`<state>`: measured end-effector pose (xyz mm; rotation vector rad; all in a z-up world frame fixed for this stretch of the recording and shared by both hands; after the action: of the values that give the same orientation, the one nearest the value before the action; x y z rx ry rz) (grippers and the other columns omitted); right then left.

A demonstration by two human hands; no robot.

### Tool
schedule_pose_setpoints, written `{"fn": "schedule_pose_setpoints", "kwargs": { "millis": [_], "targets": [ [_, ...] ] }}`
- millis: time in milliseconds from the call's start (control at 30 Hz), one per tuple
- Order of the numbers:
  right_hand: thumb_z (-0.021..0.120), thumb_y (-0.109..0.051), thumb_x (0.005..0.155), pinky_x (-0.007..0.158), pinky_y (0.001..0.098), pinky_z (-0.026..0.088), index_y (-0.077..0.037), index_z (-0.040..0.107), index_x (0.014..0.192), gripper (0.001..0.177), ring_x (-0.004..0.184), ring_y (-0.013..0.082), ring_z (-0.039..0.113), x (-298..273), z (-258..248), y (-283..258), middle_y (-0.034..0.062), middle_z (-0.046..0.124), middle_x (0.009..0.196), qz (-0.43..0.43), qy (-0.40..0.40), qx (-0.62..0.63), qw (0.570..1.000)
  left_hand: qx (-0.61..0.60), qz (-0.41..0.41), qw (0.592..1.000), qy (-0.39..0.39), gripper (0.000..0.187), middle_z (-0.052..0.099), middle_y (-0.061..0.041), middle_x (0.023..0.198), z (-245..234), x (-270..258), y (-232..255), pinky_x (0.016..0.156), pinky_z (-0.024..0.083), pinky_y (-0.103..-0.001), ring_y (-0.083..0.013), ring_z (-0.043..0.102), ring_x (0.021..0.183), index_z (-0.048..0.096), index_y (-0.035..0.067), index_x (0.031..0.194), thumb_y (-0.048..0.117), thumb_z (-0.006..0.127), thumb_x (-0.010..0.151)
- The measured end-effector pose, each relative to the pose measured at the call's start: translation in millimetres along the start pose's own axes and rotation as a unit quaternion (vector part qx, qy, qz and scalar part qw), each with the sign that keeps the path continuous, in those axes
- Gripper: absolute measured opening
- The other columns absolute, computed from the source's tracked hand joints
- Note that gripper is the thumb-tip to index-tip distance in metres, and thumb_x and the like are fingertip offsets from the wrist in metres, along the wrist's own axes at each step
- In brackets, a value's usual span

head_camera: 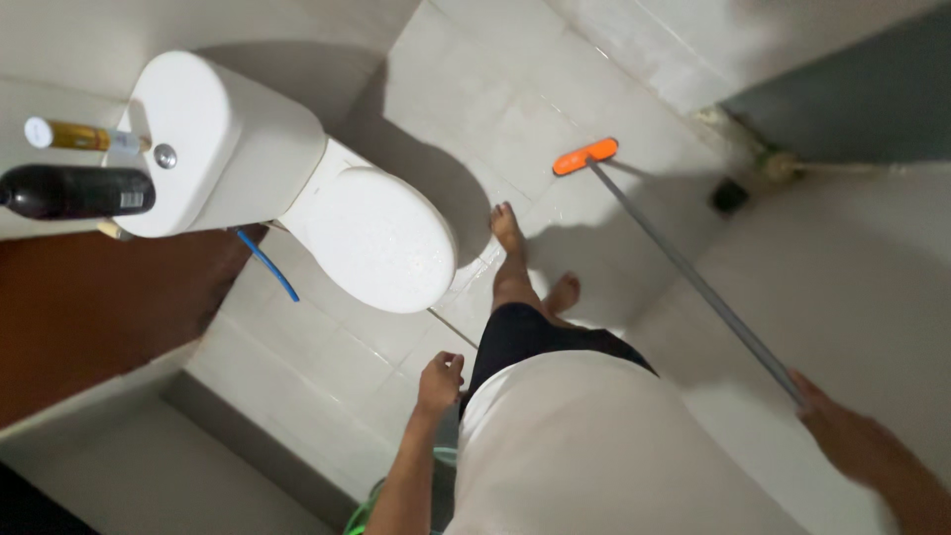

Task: The person pushes water across a tiled bathroom floor using a squeegee by hand, directing it toward a drain while moving around a toilet and buckets.

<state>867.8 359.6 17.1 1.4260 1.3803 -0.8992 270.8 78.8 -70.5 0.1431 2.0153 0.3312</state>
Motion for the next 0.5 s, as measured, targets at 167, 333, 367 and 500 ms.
{"fn": "schedule_pose_setpoints", "kwargs": {
  "millis": [167,333,367,500],
  "targets": [
    [0.033,-0.046,0.106,0.122,0.0577,0.035,-0.047,0.001,0.167,0.069,0.142,0.0411,0.049,10,-50,-62,0.0128,0.044,0.160,0.009,-0.015,0.022,1.000,0.096,0.124,0.986,0.065,0.040,0.075,-0.023,0.083,-2,48,13,0.079,0.055,-0.045,-0.0381,0.072,0.082,0.074,0.002,0.103,0.039,0.061,0.094],
    [0.033,-0.045,0.111,0.097,0.0537,0.061,-0.046,0.008,0.171,0.065,0.111,0.0431,0.070,-45,-151,-189,0.0310,0.069,0.128,0.065,-0.066,-0.005,0.996,0.089,0.119,0.985,0.091,0.043,0.073,-0.026,0.091,-42,89,77,0.088,0.054,-0.048,-0.0432,0.070,0.097,0.073,0.001,0.105,0.041,0.059,0.096],
    [0.036,-0.044,0.109,0.097,0.0544,0.059,-0.046,0.011,0.169,0.065,0.108,0.0414,0.069,-55,-174,-217,0.0266,0.067,0.130,0.044,-0.047,0.027,0.998,0.081,0.117,0.986,0.091,0.042,0.074,-0.026,0.089,-56,93,96,0.087,0.055,-0.047,-0.0407,0.071,0.093,0.073,0.001,0.105,0.041,0.060,0.096],
    [0.032,-0.049,0.109,0.097,0.0534,0.056,-0.043,0.024,0.165,0.057,0.101,0.0367,0.069,-74,-241,-282,0.0207,0.068,0.125,0.040,-0.004,0.020,0.999,0.041,0.097,0.993,0.053,0.041,0.076,-0.021,0.078,-104,100,154,0.072,0.058,-0.039,-0.0305,0.073,0.069,0.070,-0.001,0.109,0.037,0.059,0.097]
  ]
}}
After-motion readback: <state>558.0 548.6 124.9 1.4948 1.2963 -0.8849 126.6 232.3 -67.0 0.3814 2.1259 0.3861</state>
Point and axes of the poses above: each hand's wrist, its own x-axis towards the middle knuckle, its own z-axis out of the palm, y = z × x, the point moved 6 cm from there along x, towards the middle knuckle
